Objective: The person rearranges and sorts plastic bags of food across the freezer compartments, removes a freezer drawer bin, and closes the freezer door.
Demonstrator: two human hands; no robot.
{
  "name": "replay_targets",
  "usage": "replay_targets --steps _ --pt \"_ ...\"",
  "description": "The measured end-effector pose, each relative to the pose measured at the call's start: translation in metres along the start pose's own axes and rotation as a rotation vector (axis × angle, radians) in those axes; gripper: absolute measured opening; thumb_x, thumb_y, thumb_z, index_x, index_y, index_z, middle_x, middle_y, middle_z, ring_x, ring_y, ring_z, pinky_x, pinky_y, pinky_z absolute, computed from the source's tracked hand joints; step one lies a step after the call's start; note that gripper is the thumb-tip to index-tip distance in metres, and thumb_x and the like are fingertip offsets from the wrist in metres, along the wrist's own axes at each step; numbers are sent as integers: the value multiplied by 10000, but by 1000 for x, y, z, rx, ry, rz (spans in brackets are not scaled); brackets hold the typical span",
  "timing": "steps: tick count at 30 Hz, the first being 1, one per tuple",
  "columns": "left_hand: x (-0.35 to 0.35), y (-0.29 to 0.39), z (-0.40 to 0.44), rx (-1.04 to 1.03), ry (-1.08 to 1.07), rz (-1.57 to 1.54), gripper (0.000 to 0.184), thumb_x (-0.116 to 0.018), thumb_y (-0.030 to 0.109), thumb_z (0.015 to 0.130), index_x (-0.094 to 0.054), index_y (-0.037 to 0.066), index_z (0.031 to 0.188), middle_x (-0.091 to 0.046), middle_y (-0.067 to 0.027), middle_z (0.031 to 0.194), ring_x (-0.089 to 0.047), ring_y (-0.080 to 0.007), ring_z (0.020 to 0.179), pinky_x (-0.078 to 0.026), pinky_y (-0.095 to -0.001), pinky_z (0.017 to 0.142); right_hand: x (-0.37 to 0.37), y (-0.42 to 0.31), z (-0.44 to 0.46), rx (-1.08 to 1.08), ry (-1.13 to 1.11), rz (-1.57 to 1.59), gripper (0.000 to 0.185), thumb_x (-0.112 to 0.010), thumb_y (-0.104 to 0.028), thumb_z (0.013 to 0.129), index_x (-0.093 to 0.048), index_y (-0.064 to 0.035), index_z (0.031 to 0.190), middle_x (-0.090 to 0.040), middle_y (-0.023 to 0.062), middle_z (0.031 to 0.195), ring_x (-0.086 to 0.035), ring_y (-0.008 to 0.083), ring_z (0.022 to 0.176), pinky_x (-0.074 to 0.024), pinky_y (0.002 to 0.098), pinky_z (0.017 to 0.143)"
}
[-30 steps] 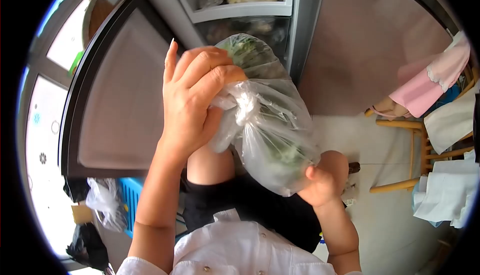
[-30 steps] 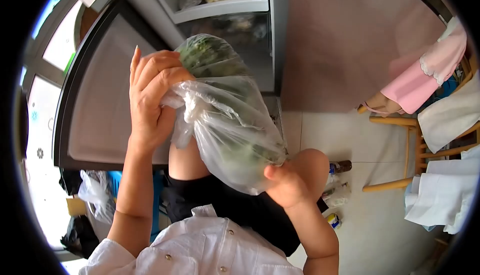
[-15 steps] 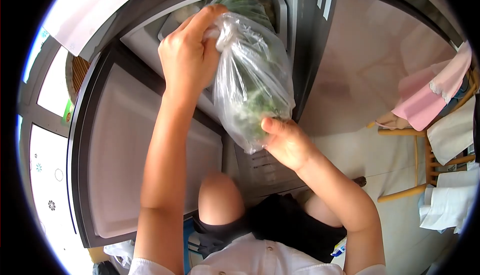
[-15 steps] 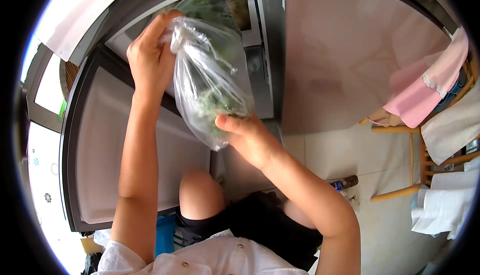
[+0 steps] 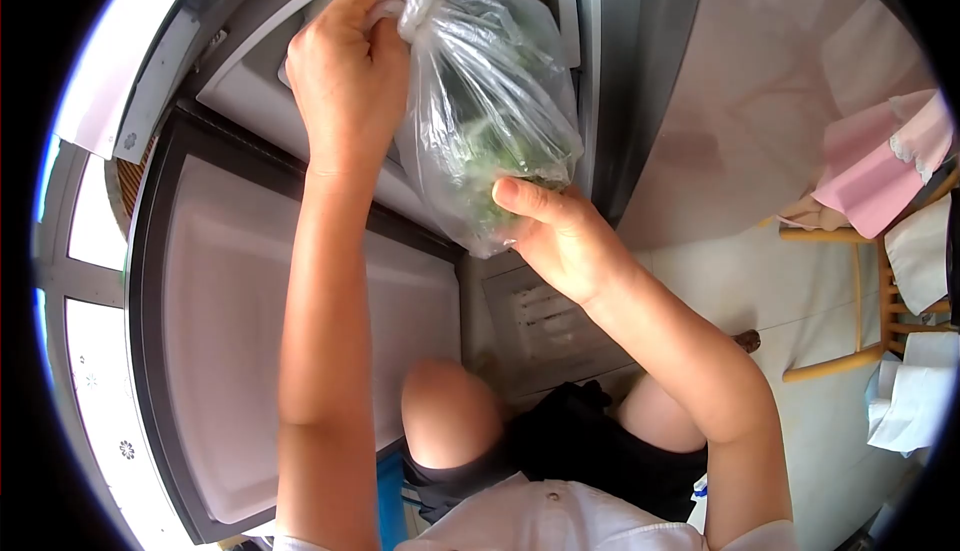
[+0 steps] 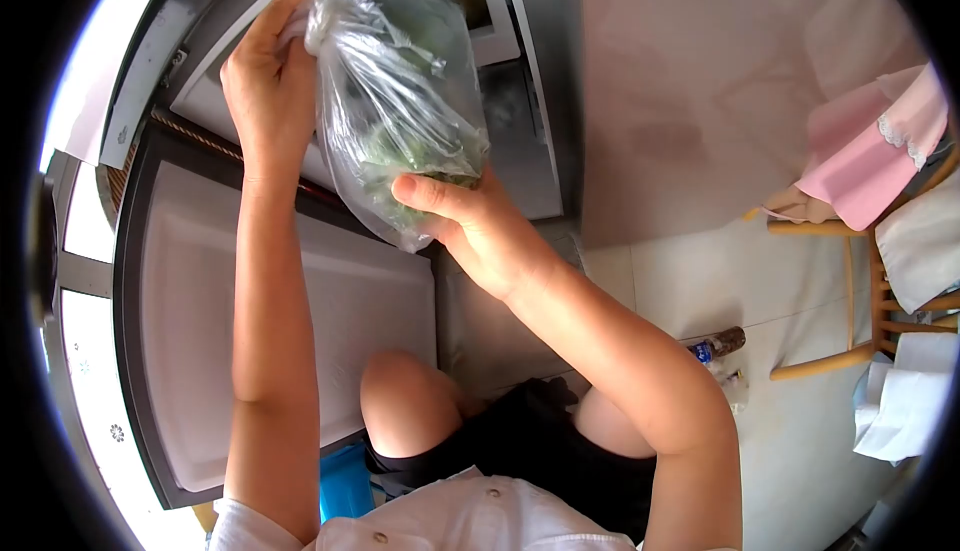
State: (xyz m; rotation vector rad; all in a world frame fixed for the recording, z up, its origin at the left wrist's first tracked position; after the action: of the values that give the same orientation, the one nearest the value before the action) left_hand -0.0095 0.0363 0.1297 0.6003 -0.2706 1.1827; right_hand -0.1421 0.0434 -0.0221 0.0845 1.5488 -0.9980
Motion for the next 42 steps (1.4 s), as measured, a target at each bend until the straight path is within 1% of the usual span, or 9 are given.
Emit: replay_targets --steps 8,10,17,18,22,27,31,37,42 --pt "-9 7 12 64 -338 -314 471 -623 51 854 -521 0 1311 -610 -100 1200 -570 -181 1105 -436 -300 973 -10 0 51 64 19 173 646 -800 -105 777 -441 -110 1315 -589 33 1174 -570 179 1082 -495 384 882" --pt "-20 -16 8 43 -168 -318 337 -499 19 933 -630 33 1242 -667 -65 1173 -591 -121 1095 -420 -251 973 -17 -2 63 177 2 128 316 -718 -176 869 -612 -85 1153 -644 17 1085 -582 159 996 -460 352 888" --pt "-2 -54 -71 519 257 -523 553 -585 291 979 -407 10 1422 -424 -163 1420 -407 -237 1294 -315 -368 1082 -35 1 103 204 -51 233 649 -772 -62 776 -411 -93 1315 -582 64 1162 -572 192 1073 -514 372 844" --pt "-8 -60 -86 591 259 -593 603 -584 316 979 -360 8 1446 -409 -170 1432 -391 -239 1312 -313 -368 1084 -35 5 109 229 -66 203 324 -740 -122 828 -613 -70 1122 -649 38 1084 -586 169 1040 -459 387 917" --pt "-27 -61 -100 774 275 -867 598 -538 373 999 -349 20 1443 -448 -135 1396 -444 -229 1267 -375 -387 1052 -39 20 130 182 36 160 302 -757 -139 809 -627 -75 1074 -645 34 1054 -583 156 1012 -467 375 894" --pt "-31 -67 -94 897 164 -1090 598 -585 407 971 -388 49 1407 -497 -124 1347 -496 -258 1215 -415 -420 1024 -27 16 144 168 5 -233 548 -777 -437 811 -586 -88 1189 -622 32 1096 -545 173 1030 -422 314 788" --pt "-23 -63 -89 1026 110 -1056 562 -691 291 921 -420 68 1361 -561 -82 1277 -602 -244 1077 -477 -384 944 -27 -29 115 9 -17 -675 692 -712 -589 810 -572 -88 1268 -606 62 1185 -515 183 1154 -383 334 953" --pt "1 -88 -69 804 113 -933 775 -809 182 788 -386 86 1431 -608 -61 1176 -586 -181 1075 -461 -320 906 -3 -92 116 53 183 -326 944 -790 -433 783 -299 36 1439 -425 276 1373 -471 374 1271 -324 488 1115" --pt "2 -124 -72 741 478 -914 896 -784 220 823 -242 75 1522 -426 -193 1406 -530 -224 1165 -457 -357 923 -6 -94 144 -20 317 -448 815 -767 -424 812 -388 15 1385 -454 283 1333 -501 394 1238 -403 488 1062"
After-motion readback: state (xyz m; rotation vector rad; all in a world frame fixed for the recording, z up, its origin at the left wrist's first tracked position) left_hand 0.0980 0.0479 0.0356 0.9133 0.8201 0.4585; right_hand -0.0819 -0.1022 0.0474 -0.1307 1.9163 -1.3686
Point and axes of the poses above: each hand's wrist, its own z-axis towards the middle knuckle, its own x-axis out of the back of the hand, y = z × x, the point moved 5 cm from there along z, towards the middle knuckle
